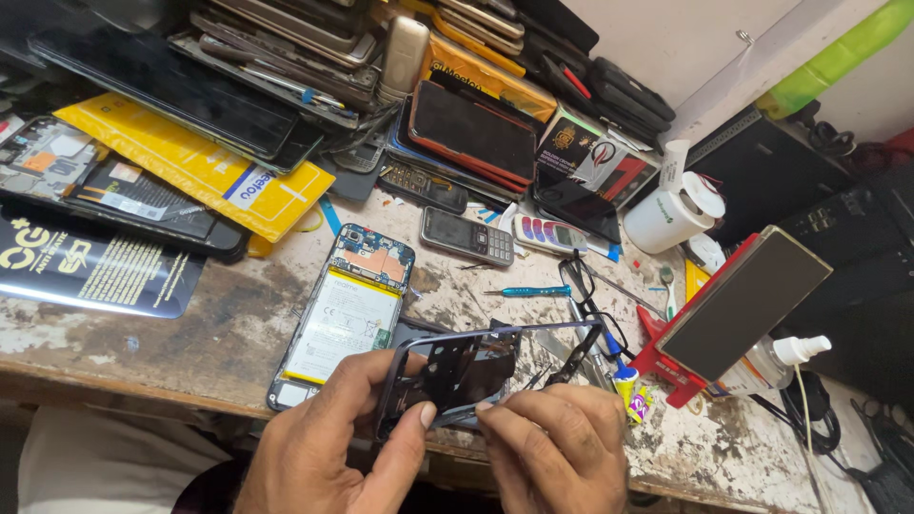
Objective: The person assembles a smartphone by connecting internal components and closing the casing. They then test the device by powering it on and briefly interacting with the screen. The person subsequently disassembles the phone, removing the back cover and internal parts.
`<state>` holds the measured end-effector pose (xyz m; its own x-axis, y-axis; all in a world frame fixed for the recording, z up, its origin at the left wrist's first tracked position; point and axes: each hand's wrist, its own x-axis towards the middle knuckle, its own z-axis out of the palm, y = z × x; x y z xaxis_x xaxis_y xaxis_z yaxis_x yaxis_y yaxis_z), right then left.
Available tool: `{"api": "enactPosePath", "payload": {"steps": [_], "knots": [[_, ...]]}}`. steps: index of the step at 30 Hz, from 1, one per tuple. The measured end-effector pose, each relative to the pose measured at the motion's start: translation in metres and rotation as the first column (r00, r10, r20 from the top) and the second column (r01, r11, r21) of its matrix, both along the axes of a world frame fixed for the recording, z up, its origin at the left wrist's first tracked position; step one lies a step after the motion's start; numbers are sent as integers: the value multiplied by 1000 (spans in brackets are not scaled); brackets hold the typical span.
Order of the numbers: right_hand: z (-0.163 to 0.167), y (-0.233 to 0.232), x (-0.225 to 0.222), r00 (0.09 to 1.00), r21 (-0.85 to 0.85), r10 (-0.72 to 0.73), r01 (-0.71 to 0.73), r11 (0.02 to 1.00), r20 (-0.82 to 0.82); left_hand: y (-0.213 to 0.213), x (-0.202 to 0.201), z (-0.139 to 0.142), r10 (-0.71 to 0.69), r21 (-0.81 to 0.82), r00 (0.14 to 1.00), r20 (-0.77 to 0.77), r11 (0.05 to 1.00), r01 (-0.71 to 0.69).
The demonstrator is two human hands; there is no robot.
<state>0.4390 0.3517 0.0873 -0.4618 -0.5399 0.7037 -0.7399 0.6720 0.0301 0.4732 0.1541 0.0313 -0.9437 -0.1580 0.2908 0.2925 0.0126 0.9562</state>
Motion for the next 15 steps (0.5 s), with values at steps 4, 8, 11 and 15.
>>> {"api": "enactPosePath", "payload": {"steps": [4,8,11,15], "knots": [[2,0,4,999,-1,32,-32,999,-22,-1,5,4,5,-8,999,-34,1000,-5],[6,1,8,996,-8,89,-89,996,-18,-2,10,8,18,-25,998,-66,999,-20],[6,-1,11,995,-76,93,-91,993,31,-3,14,10,-1,-6,1000,-29,1000,1],[4,-4,13,994,-109,112,-110,988,14,-4,18,10,3,4,1000,12,1000,-3]]}}
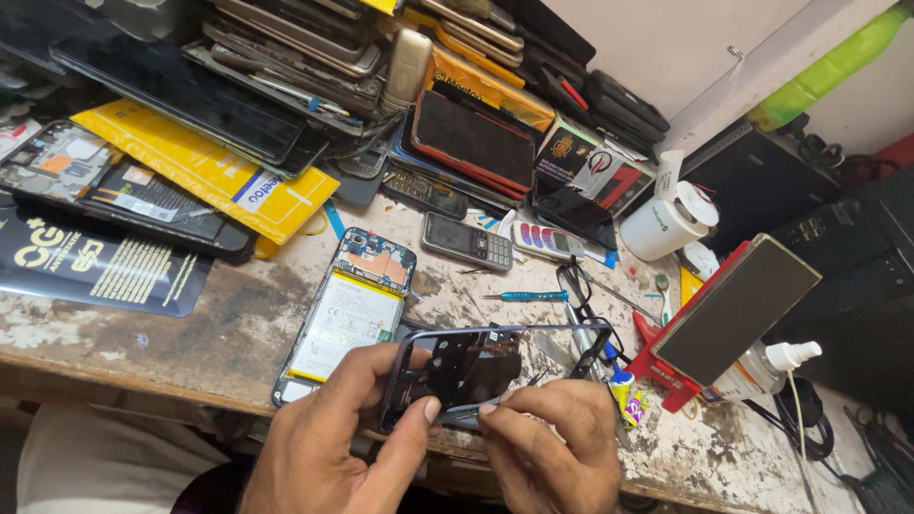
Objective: The person assembles a smartphone by connecting internal components and closing the casing. They then test the device by powering it on and briefly interacting with the screen. The person subsequently disassembles the phone, removing the back cover and internal parts.
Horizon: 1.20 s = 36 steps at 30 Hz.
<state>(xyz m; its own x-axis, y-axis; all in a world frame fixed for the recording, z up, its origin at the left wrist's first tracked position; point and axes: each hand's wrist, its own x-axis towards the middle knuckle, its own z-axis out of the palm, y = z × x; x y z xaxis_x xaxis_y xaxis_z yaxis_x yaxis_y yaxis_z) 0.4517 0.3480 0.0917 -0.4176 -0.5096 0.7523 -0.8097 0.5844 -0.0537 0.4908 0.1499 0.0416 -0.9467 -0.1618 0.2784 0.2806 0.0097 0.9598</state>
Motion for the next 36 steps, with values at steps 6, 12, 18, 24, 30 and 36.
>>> {"api": "enactPosePath", "payload": {"steps": [6,12,18,24,30,36], "knots": [[-2,-1,-2,999,-46,-43,43,998,-5,3,-4,-1,-59,127,990,131,991,42],[-2,5,-5,995,-103,-68,76,992,76,4,-8,1,-57,151,996,71,987,46],[1,9,-8,992,-115,-60,73,991,110,7,-8,1,-38,110,997,67,993,30],[4,11,-9,991,-110,-45,59,992,128,8,-8,4,18,53,1000,-19,998,-17],[7,12,-11,995,-38,-33,36,999,96,9,-10,7,6,46,1000,24,999,-7],[5,11,-12,992,-67,-12,20,998,122,5,-9,9,-51,81,999,-16,995,52]]}}
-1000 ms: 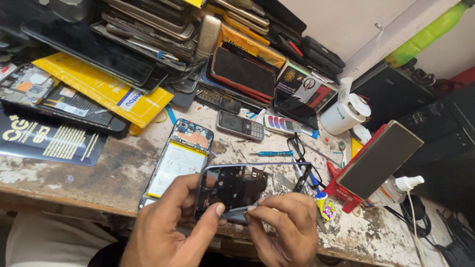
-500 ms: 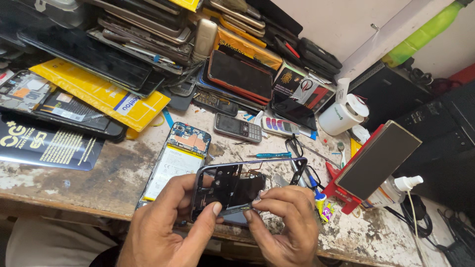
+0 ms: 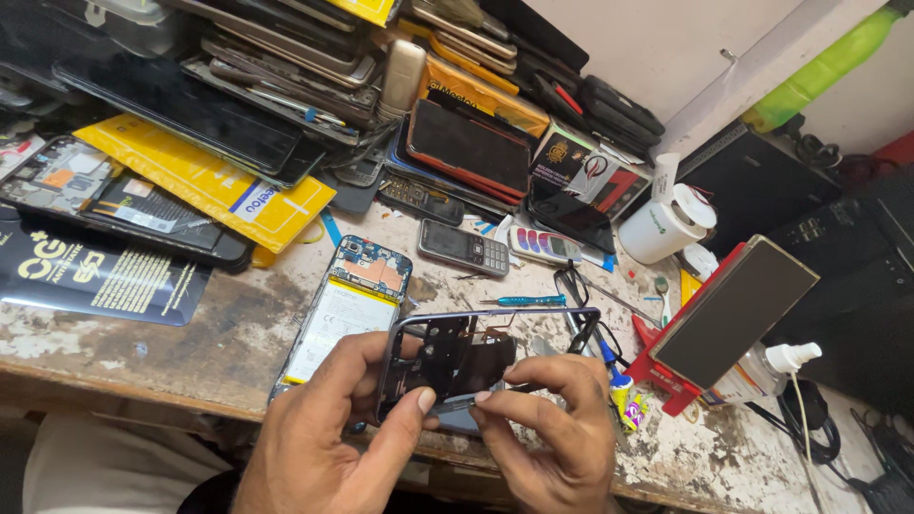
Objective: The person assembles a smartphone by connecting internal components and closing the casing. They then test the device by powering it on and briefly interacting with the screen. The person subsequently disassembles the phone, removing the back cover and internal parts.
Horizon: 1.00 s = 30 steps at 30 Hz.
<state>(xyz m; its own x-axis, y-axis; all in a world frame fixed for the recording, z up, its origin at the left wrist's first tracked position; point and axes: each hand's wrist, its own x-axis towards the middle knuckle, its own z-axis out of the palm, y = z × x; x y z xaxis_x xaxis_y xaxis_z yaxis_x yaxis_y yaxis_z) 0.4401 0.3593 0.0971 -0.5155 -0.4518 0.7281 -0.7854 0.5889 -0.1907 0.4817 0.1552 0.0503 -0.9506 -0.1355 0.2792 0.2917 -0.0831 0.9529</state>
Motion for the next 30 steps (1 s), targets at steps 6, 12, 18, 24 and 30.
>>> {"api": "enactPosePath", "payload": {"steps": [6,12,18,24,30], "knots": [[5,0,6,994,102,6,5,995,-110,-4,5,0,5,-14,1000,-6,1000,-5],[11,1,7,989,146,64,-44,988,-134,-3,10,3,48,-73,999,3,996,-47],[5,0,7,995,87,19,-10,996,-98,-5,11,3,77,-103,997,10,992,-75],[0,5,8,994,-15,2,-4,1000,-108,-9,8,1,120,-87,992,-31,989,-122],[-2,15,-2,991,-132,-115,123,984,67,-26,4,-1,253,-152,964,80,959,-239]]}}
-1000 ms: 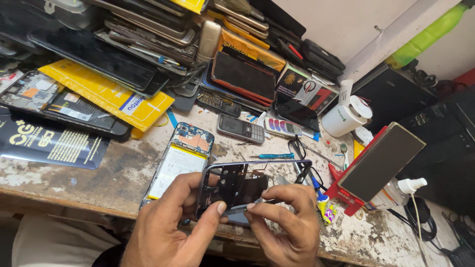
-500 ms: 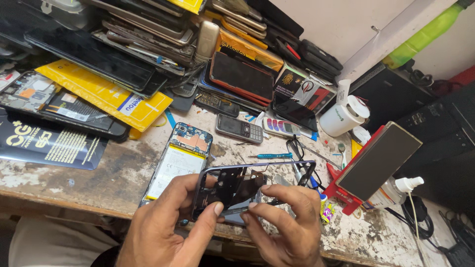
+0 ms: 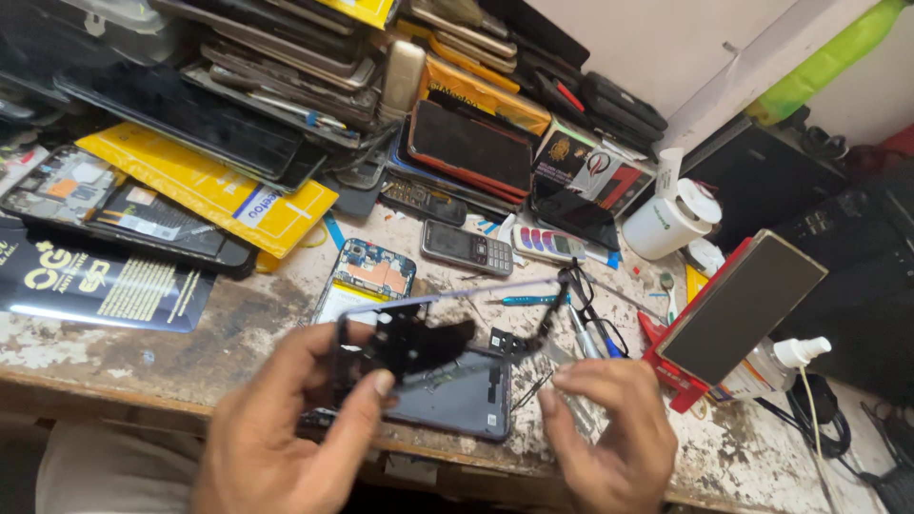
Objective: The person assembles a smartphone by connecting internal components and closing the casing. They then test the device by powering it on and briefly interacting with the screen. The person subsequently disassembles the phone, removing the back cover and internal parts.
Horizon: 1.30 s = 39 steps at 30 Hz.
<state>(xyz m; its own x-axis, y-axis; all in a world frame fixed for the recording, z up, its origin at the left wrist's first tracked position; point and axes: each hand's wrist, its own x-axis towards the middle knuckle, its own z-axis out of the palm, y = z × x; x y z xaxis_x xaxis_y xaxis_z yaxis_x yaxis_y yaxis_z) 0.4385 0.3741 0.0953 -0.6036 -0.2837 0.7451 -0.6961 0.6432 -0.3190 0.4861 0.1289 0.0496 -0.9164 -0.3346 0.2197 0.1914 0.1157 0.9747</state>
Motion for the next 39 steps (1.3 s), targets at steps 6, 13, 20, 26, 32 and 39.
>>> {"api": "enactPosePath", "payload": {"steps": [6,13,20,26,32,39], "knots": [[0,-6,-16,944,144,51,-103,984,325,-24,-4,-7,62,68,995,-83,996,-56],[-3,-39,-14,956,12,42,-48,999,290,-34,-11,-17,100,77,994,-39,992,-97],[-14,-61,-14,994,-6,87,-86,996,73,-38,-18,-30,24,110,992,-125,994,-10],[-18,-68,-19,996,52,89,-89,995,0,-38,-24,-34,-1,81,994,-108,997,10],[-20,-74,-24,999,48,32,-30,998,-36,-19,-32,-39,-63,245,996,-61,967,76],[-14,-64,-26,995,76,-89,92,993,-43,-2,-36,-41,-176,326,983,-50,928,183]]}}
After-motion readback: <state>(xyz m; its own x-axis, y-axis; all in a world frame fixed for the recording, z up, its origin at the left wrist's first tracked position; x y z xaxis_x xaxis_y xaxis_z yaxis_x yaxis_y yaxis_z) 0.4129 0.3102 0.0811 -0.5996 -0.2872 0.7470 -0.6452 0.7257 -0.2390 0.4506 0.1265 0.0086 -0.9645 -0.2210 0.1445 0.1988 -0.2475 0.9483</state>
